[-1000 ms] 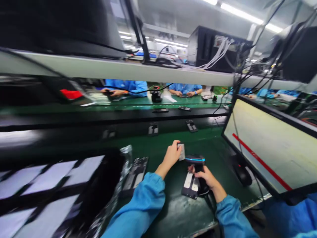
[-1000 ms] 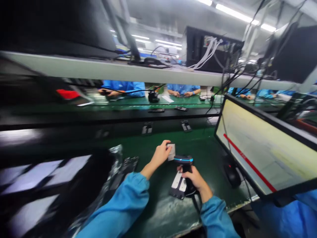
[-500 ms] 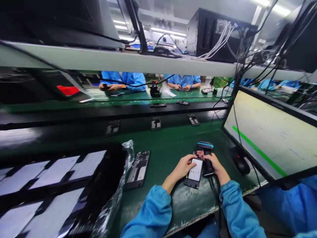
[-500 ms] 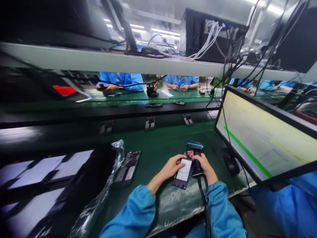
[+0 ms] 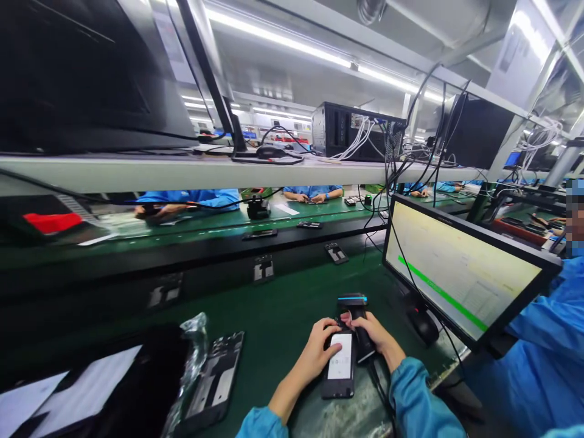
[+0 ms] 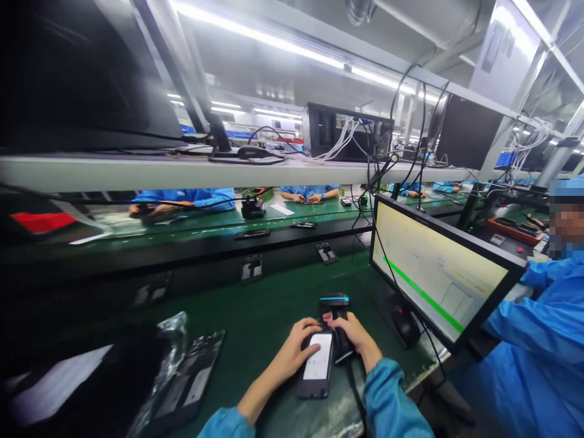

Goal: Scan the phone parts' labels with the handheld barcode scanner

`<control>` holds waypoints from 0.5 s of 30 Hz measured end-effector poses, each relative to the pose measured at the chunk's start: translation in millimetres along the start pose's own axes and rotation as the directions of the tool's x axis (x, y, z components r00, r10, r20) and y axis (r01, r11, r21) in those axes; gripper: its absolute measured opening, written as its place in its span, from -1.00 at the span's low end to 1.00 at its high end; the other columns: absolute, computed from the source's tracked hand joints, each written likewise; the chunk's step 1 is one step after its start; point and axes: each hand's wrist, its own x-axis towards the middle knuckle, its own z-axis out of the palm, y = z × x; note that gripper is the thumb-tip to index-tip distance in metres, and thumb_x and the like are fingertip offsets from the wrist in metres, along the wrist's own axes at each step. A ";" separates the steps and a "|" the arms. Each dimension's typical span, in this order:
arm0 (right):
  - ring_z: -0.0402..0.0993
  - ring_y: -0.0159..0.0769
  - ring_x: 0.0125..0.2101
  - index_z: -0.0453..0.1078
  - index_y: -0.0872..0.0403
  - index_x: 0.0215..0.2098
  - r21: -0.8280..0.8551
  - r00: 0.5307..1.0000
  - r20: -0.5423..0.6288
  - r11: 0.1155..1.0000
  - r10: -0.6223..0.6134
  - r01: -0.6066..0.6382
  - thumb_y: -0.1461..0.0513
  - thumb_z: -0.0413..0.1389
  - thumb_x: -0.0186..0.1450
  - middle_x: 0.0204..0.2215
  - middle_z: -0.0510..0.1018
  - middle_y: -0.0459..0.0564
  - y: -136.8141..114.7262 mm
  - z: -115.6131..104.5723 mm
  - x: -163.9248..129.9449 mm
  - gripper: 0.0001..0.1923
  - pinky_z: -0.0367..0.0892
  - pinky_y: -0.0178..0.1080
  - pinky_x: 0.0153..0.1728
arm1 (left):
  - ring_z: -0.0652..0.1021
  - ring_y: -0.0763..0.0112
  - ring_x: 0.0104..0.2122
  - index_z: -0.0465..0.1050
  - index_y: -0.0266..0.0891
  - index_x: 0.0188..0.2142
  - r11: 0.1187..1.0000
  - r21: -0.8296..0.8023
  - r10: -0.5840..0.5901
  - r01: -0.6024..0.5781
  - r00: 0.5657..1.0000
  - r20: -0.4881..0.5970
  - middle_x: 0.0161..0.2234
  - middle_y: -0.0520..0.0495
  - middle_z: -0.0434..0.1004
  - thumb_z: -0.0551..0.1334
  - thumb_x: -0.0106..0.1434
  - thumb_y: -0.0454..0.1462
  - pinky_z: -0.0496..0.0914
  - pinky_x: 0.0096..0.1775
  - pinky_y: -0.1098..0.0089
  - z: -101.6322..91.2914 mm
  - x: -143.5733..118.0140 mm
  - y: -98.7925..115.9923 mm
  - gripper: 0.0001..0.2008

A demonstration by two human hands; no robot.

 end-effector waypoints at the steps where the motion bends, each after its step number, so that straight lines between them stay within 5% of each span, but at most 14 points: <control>1: 0.53 -0.07 -0.16 0.55 0.15 -0.30 0.008 1.000 -0.022 1.000 0.006 -0.006 0.22 0.26 -0.04 -0.34 0.64 0.04 -1.1 0.3 -2.9 -0.69 0.29 -0.03 0.05 | 0.21 -0.03 0.25 0.41 -0.17 0.04 0.999 0.038 -0.022 0.022 1.000 -0.015 0.16 -0.23 0.33 0.21 0.16 -0.18 0.11 0.23 -0.02 3.1 -5.6 -1.4 -0.57; 5: 0.47 -0.03 -0.02 0.53 0.07 -0.25 0.051 0.978 -0.208 0.999 -0.006 0.016 0.13 0.26 0.01 -0.27 0.65 0.01 3.7 2.9 -38.2 -0.67 0.20 -0.01 0.16 | -0.12 -0.08 0.36 0.02 -0.36 0.30 0.963 0.030 -0.258 0.268 0.947 -0.189 0.33 -0.36 0.01 0.14 0.13 -0.30 -0.18 0.28 -0.12 33.5 -33.8 12.4 -0.28; 10: 0.38 0.09 0.10 0.47 -0.01 -0.11 0.145 0.946 -0.317 0.989 0.067 -0.021 0.08 0.28 0.04 -0.14 0.62 0.01 21.6 24.0 -96.0 -0.56 0.26 0.08 0.16 | 0.14 -0.02 0.30 -0.03 -0.33 0.28 0.916 -0.276 -0.371 0.290 0.876 -0.309 0.27 -0.43 0.10 0.13 0.14 -0.33 0.02 0.27 0.04 78.5 -51.3 43.3 -0.28; 12: 0.37 0.12 0.12 0.45 -0.05 -0.07 0.201 0.944 -0.322 0.980 0.076 -0.010 0.03 0.27 0.03 -0.09 0.60 -0.01 28.8 30.9 -102.8 -0.51 0.26 0.10 0.17 | 0.37 0.03 0.15 -0.04 -0.26 0.27 0.885 -0.370 -0.410 0.282 0.850 -0.332 0.12 -0.37 0.32 0.14 0.19 -0.27 0.21 0.16 0.07 74.2 -43.1 41.4 -0.33; 15: 0.21 0.01 0.24 0.41 -0.18 -0.02 0.260 0.936 -0.351 0.964 0.036 0.061 -0.01 0.25 0.06 0.06 0.50 -0.10 40.7 21.1 -97.2 -0.49 0.20 0.04 0.25 | 0.58 0.15 -0.28 -0.04 -0.27 0.23 0.846 -0.372 -0.489 0.381 0.832 -0.261 -0.28 -0.15 0.54 0.16 0.20 -0.26 0.41 -0.16 0.19 40.9 0.7 20.1 -0.36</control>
